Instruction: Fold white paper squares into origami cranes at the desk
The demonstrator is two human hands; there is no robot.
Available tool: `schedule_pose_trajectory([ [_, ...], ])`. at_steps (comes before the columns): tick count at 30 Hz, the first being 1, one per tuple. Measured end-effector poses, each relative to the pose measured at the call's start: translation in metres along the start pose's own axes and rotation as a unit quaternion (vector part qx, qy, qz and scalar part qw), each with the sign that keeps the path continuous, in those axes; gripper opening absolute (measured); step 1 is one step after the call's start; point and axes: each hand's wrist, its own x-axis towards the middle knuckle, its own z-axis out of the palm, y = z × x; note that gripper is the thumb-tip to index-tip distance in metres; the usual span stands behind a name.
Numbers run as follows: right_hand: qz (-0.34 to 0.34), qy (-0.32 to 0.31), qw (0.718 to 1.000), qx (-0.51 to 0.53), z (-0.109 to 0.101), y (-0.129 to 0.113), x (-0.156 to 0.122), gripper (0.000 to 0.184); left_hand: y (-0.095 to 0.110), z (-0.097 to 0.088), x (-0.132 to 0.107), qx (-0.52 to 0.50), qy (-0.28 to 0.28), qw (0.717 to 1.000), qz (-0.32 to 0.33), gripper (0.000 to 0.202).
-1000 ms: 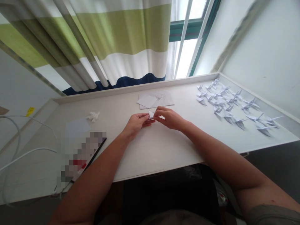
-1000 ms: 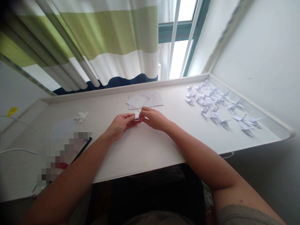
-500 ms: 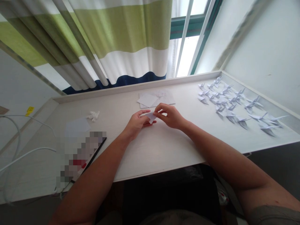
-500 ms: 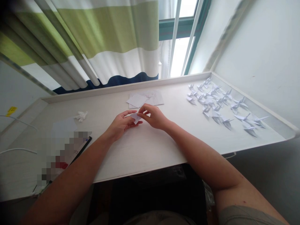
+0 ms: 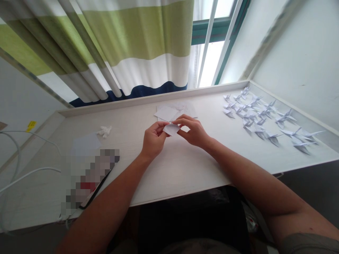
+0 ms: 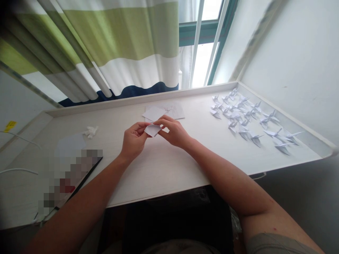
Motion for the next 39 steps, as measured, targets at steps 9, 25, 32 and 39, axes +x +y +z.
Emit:
schedule_pose_trajectory([
  [9, 0.011, 0.009, 1.0, 0.005, 0.001, -0.003, 0.0, 0.012, -0.002, -0.003, -0.002, 0.055, 0.013, 0.997, 0.048, 0.019],
  [25, 0.181, -0.013, 0.98, 0.086, 0.015, -0.002, 0.002, 0.012, 0.0, -0.013, 0.004, 0.239, -0.047, 0.97, -0.008, 0.023],
  [32, 0.222, -0.011, 0.969, 0.111, 0.021, -0.001, 0.003, 0.01, -0.014, -0.009, 0.007, 0.198, -0.038, 0.979, -0.017, 0.018],
  [39, 0.238, -0.032, 0.963, 0.122, 0.019, -0.002, 0.005, 0.013, -0.012, -0.009, 0.006, 0.21, -0.051, 0.976, 0.016, 0.012],
])
